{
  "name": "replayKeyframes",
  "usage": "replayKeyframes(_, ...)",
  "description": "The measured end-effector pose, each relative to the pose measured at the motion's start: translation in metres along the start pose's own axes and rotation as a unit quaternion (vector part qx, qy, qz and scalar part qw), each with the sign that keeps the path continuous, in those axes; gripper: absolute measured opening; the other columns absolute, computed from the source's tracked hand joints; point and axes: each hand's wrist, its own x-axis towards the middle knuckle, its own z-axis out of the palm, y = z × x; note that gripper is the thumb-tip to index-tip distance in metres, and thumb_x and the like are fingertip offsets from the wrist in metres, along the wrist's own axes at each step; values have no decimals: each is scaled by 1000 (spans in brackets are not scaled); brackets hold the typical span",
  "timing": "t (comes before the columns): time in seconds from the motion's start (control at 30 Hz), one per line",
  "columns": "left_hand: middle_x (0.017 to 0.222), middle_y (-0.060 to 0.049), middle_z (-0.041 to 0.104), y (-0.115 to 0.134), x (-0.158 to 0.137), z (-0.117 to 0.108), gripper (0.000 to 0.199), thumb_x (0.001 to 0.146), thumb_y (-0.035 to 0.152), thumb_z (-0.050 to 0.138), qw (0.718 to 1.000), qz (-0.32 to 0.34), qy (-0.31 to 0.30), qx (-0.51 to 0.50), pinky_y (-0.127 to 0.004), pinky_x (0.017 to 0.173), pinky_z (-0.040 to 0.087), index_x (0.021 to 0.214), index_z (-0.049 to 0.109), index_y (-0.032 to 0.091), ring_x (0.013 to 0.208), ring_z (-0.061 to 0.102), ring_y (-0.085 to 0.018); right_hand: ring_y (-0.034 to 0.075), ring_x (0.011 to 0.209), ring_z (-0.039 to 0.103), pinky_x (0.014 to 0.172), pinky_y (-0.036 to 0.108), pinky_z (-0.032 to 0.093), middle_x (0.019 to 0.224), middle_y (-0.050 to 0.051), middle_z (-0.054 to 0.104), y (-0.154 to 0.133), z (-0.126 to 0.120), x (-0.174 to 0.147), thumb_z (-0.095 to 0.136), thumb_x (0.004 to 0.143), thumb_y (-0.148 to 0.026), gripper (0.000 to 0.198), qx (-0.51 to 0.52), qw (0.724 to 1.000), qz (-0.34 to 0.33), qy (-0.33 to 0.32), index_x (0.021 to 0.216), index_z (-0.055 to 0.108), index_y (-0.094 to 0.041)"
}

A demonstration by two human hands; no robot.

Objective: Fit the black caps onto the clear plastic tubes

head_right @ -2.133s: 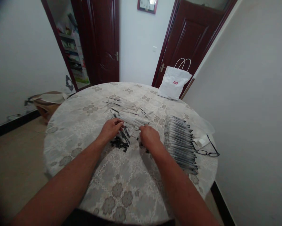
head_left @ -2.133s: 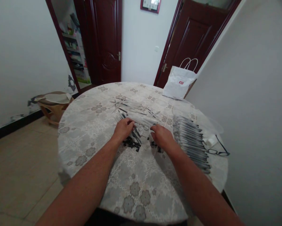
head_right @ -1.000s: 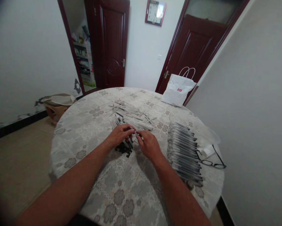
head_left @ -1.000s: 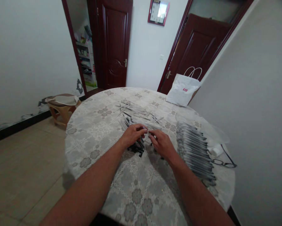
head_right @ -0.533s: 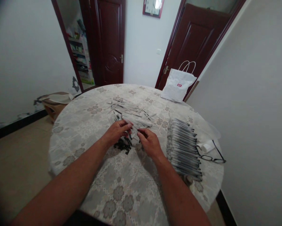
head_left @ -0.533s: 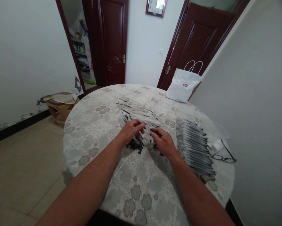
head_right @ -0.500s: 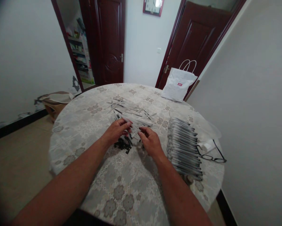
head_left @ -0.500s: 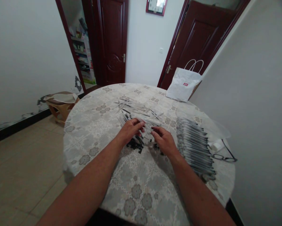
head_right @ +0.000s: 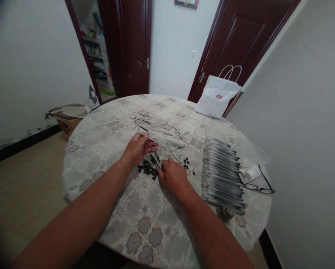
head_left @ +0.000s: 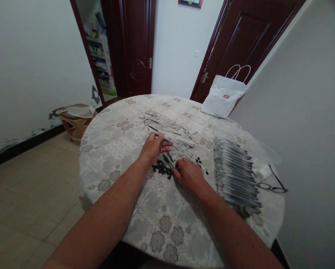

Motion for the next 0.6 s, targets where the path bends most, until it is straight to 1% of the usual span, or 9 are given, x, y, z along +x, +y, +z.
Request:
replayKeyframes(0.17, 89, -6, 71, 1, 1, -2, 31, 80, 29, 74, 1000, 1, 1, 1, -31, 59, 61, 100, 51, 19, 75, 74, -20, 21, 87, 67, 70, 30, 41, 103, 8, 67, -1, 2, 2, 49, 99, -35, 21, -39, 999, 26, -7, 103, 64, -20)
replayKeyframes(0.27, 88, -7, 70, -2, 1, -4, 30, 80, 28, 75, 1000, -14, 0, 7, -29, 59, 61, 101, 55, 18, 75, 73, -19, 22, 88, 68, 70, 30, 41, 101, 9, 67, 3, 4, 3, 47, 100, -31, 20, -51, 998, 40, -8, 101, 64, -19)
replayKeyframes(0.33, 86, -7, 70, -4, 2, -4, 26, 82, 29, 74, 1000, -25, 4, 12, -28, 58, 61, 98, 57, 16, 73, 72, -18, 23, 88, 68, 70, 30, 42, 101, 10, 67, 5, 5, 3, 47, 100, -30, 21, -53, 998, 39, -6, 100, 64, -18)
replayKeyframes(0.43, 85, -7, 70, -6, 3, -4, 23, 85, 30, 73, 999, -37, 13, 12, -28, 57, 61, 91, 56, 16, 72, 72, -18, 23, 89, 68, 71, 30, 42, 101, 11, 68, 7, 6, 3, 47, 100, -28, 20, -51, 998, 37, 0, 99, 64, -17)
replayKeyframes(0.53, 84, -7, 70, -7, 3, -5, 24, 87, 33, 70, 999, -44, 22, 4, -28, 57, 60, 92, 52, 17, 72, 74, -19, 23, 88, 68, 71, 30, 41, 101, 12, 69, 11, 5, 4, 45, 100, -27, 20, -46, 998, 49, 3, 100, 63, -16)
replayKeyframes(0.6, 83, -6, 69, -7, 3, -5, 25, 89, 34, 68, 999, -47, 27, 4, -28, 56, 60, 93, 50, 18, 73, 74, -20, 23, 89, 67, 71, 29, 41, 102, 12, 69, 13, 3, 3, 46, 101, -30, 20, -40, 998, 51, 12, 102, 62, -17)
